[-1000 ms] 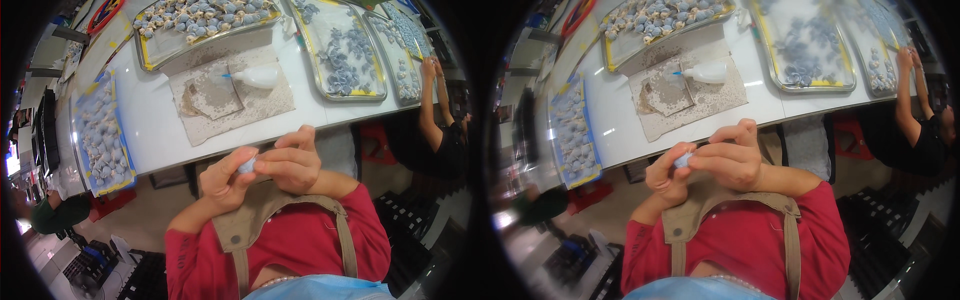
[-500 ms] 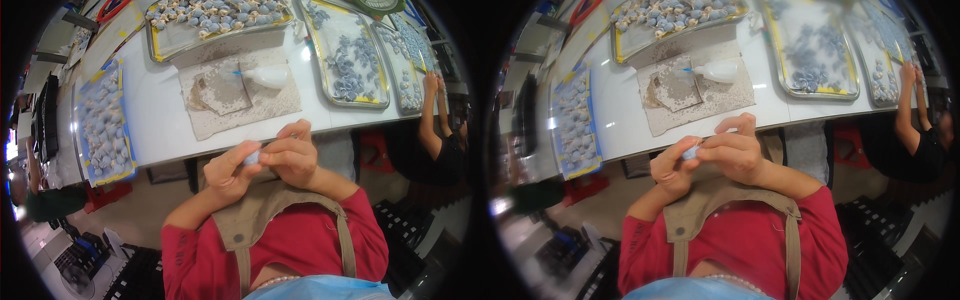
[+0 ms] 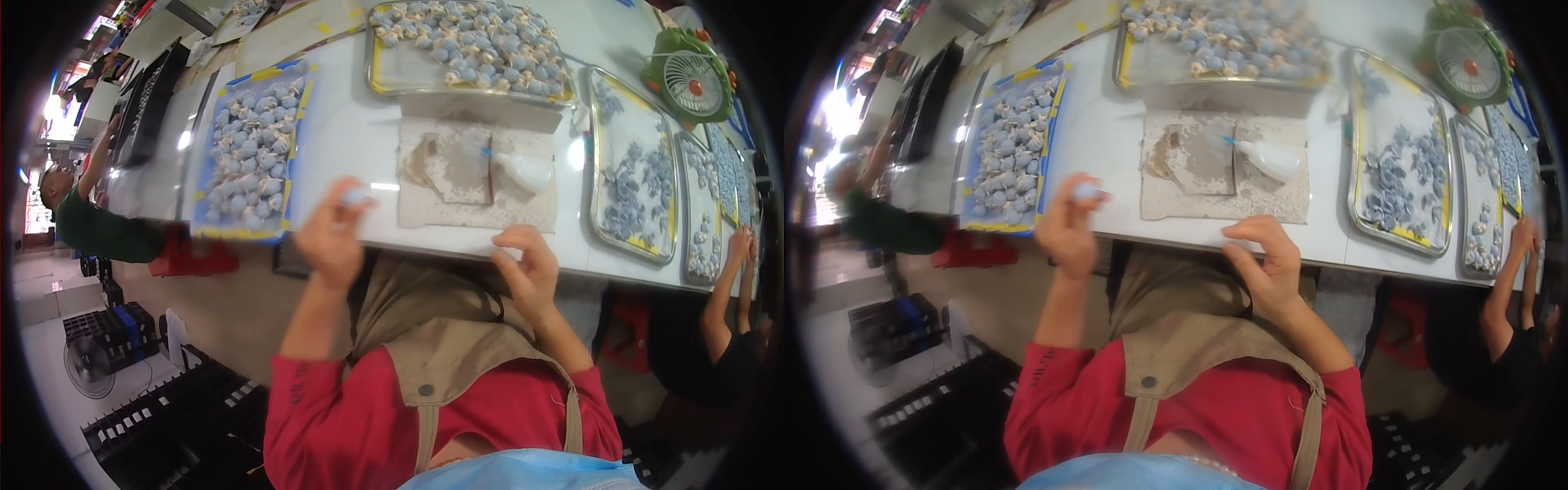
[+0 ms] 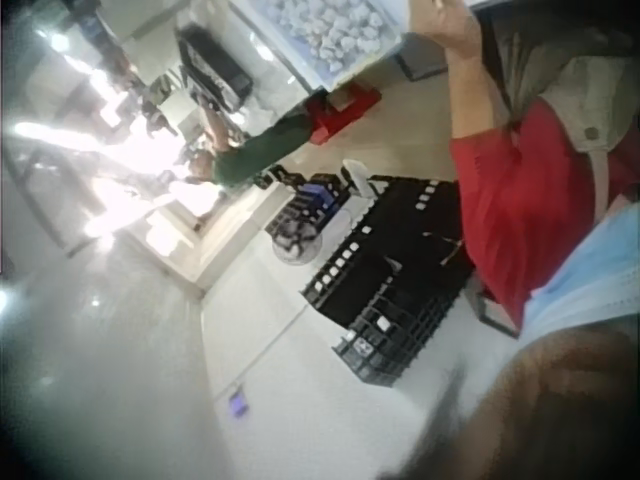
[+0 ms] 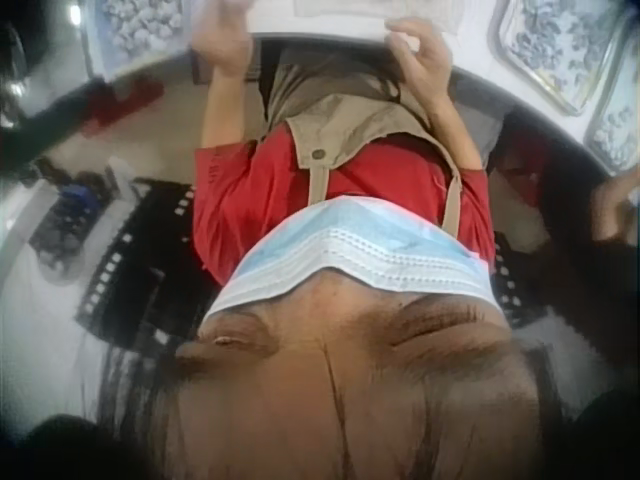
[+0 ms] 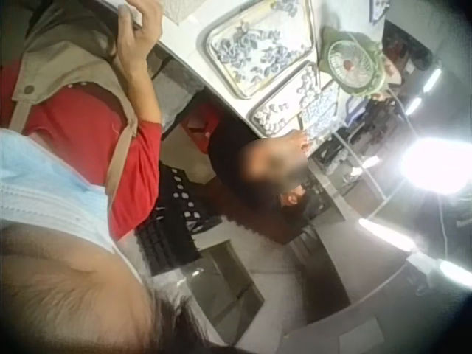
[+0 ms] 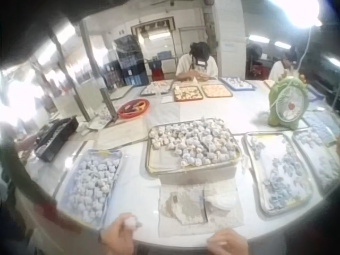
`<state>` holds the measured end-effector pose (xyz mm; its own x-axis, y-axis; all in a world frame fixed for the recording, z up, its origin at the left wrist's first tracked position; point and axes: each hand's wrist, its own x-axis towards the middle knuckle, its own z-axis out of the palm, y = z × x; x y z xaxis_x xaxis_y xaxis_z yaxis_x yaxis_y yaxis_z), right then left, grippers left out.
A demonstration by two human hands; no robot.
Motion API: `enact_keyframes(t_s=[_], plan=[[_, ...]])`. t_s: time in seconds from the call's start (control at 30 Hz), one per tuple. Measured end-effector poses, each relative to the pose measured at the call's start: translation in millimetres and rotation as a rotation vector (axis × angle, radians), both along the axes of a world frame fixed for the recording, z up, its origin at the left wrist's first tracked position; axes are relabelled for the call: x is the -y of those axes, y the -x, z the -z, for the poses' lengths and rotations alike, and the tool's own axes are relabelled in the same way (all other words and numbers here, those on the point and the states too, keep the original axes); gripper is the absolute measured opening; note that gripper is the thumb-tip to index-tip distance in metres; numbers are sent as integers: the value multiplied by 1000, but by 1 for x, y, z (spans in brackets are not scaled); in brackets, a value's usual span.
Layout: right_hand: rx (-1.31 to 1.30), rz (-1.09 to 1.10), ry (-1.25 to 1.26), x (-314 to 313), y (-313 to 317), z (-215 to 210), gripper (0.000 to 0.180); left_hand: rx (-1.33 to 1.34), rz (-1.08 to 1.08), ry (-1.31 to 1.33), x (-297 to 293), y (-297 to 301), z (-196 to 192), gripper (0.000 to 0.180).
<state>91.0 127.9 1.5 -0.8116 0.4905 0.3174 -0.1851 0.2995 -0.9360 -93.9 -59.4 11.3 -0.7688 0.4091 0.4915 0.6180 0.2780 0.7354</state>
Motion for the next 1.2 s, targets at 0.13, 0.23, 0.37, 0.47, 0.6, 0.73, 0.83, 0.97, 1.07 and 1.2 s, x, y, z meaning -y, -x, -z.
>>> enact_keyframes(t_s=[0.13, 0.23, 0.37, 0.47, 0.6, 0.73, 0.83, 0.97, 1.07, 1.2], plan=[[34, 123, 30, -9, 2, 5, 16, -181, -540, 112, 70, 96, 1, 22], [43, 167, -5, -15, 5, 6, 14, -361, -657, 386, 100, 147, -7, 22], [33, 248, -121, -22, 9, 3, 13, -384, -429, 367, 41, 167, -28, 20], [9, 279, -228, -27, 19, 3, 15, -220, -15, 257, -40, 153, -37, 14], [31, 312, -236, -36, 16, 1, 16, -4, 434, 454, -157, 140, -18, 17], [29, 356, -320, -44, 12, 5, 18, -144, 411, 667, -222, 148, 14, 22], [90, 439, -475, -58, 16, -4, 24, -123, 351, 642, -225, 148, 19, 27], [227, 410, -632, -78, 35, 2, 36, 50, 291, 141, -177, 146, 0, 29], [390, 340, -563, -79, 34, 7, 38, 453, 362, 0, -131, 97, -31, 29], [433, 271, -601, -75, 31, 2, 37, 1093, 598, -43, -73, 13, -25, 29]])
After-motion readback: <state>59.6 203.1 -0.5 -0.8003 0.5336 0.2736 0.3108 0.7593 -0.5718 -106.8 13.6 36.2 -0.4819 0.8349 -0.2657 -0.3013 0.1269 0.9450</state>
